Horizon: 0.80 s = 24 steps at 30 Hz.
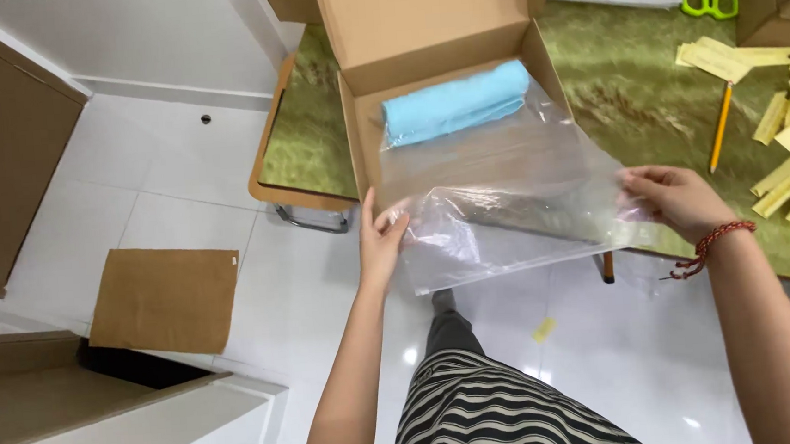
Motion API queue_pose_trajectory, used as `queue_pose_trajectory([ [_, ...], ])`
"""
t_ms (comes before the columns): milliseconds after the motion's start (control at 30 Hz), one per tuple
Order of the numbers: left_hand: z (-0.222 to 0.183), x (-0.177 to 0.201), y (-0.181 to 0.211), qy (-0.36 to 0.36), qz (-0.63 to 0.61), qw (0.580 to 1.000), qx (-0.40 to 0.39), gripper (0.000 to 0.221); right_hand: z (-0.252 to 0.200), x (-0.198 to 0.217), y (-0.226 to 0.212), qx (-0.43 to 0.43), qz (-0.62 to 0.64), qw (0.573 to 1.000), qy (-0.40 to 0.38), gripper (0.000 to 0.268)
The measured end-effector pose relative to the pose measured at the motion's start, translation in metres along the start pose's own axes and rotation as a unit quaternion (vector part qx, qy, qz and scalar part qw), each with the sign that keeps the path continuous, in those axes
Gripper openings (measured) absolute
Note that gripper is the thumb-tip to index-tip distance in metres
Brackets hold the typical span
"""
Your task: The recorder is unboxing a blue garment, removing it from a plastic bag inside a cardboard box, and handling packaging ribbons.
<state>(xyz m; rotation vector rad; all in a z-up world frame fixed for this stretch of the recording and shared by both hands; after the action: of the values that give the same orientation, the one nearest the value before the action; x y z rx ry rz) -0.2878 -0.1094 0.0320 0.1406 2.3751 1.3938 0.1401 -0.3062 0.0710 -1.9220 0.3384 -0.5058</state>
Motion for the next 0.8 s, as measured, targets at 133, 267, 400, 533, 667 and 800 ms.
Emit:
queue_pose_trajectory([
  [133,-0.053,0.008,-0.062,0.063,-0.014,0.997,0.052,0.082,-0.048,0.002,0.08,-0.037,0.081,0.996,0.002,0.03],
  [267,-0.086,0.021,-0.118,0.14,-0.014,0.986,0.093,0.023,-0.082,-0.027,0.116,-0.025,0.194,0.977,0.086,0.028],
  [400,-0.1,0.021,-0.141,0.131,-0.014,0.985,0.114,0.029,-0.094,-0.085,0.135,-0.006,0.286,0.947,0.143,0.038],
  [533,-0.116,0.01,-0.129,0.113,0.007,0.987,0.114,0.029,-0.114,-0.174,0.131,-0.04,0.288,0.954,0.069,0.042],
  [667,-0.111,0.008,-0.138,0.11,0.043,0.988,0.099,0.03,-0.154,-0.25,0.102,-0.06,0.222,0.971,-0.067,0.049],
  [800,-0.087,0.032,-0.17,0.101,0.299,0.947,0.067,0.038,-0.173,-0.295,0.097,-0.047,0.153,0.978,-0.137,0.04],
])
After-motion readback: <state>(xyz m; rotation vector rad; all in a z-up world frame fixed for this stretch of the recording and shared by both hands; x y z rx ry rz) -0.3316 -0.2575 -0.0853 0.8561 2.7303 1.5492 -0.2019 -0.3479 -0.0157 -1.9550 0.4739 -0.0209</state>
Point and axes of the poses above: each hand's wrist, its own z-axis towards the middle knuckle, its own x-axis out of the back of the hand, y = z × x, the point moved 3 cm from there along z, towards the middle knuckle, and after that the axes turned 9 degrees about x, right-handed, at the moved point
